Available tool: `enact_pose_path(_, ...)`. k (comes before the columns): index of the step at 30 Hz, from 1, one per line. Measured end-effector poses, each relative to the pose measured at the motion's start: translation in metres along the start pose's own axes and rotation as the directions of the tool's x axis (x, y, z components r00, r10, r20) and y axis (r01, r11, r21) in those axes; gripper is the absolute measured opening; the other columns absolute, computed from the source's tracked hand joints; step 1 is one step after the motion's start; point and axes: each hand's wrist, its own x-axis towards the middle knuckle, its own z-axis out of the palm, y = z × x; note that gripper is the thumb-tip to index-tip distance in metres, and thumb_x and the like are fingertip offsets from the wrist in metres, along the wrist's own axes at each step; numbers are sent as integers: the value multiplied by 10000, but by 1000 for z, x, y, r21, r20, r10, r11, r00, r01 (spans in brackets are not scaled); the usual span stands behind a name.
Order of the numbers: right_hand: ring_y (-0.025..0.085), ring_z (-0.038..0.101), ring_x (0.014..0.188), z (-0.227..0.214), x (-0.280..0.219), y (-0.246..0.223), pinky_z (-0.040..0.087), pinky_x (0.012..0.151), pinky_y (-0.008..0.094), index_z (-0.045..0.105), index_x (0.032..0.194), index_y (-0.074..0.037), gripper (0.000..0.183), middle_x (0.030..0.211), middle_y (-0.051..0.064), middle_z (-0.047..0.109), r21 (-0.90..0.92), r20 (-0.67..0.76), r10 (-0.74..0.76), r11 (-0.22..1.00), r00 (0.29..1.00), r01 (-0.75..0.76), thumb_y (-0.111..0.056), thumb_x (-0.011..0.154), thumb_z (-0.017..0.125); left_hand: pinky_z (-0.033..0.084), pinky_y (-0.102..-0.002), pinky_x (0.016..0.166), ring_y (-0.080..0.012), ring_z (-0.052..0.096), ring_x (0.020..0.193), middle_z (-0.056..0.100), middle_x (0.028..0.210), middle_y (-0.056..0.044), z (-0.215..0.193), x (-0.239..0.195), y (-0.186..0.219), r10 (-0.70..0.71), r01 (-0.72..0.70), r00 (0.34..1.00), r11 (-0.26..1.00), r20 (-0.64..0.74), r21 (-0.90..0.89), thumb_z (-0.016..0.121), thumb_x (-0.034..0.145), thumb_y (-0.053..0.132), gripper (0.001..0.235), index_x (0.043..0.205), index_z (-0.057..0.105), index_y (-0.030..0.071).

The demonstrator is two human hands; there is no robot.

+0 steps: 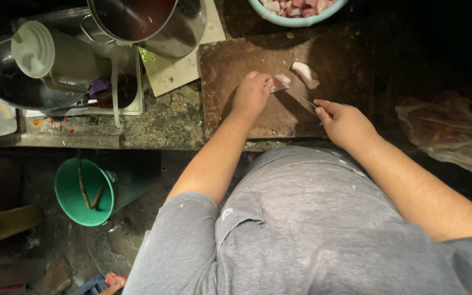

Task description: The person uses a knife to cut pieces of meat into smaller portions on a wooden cutting board and then places the cut pieces into a blue bowl.

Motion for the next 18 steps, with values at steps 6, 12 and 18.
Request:
enact_pose_path(6,369,714,963,-1,9,-2,554,845,452,659,1379,-191,407,1050,198,743,-65,14,-81,994,997,82,-347,1016,564,534,-455,876,-374,640,975,661,1025,-153,0,-4,-1,110,-109,994,992,-9,63,665,938,165,141,1025,724,72)
enact_pose_path(12,411,689,996,6,33,-2,548,852,475,672,1350,-159,392,1114,205,719,-137,20,-178,974,984,179,-335,1014,578,521,-482,862,-398,621,972,643,1011,-161,0,-2,-6,146,-146,989,988,-4,49,674,897,124,139,1021,717,80)
enact_pose_path(18,420,695,985,20,61,-14,549,872,488,710,1323,-177,349,1083,211,732,-202,-17,-233,953,972,225,-343,1048,573,511,-498,836,-410,615,960,647,1032,-163,-1,2,-2,124,-124,992,991,8,42,666,889,111,131,1008,715,87)
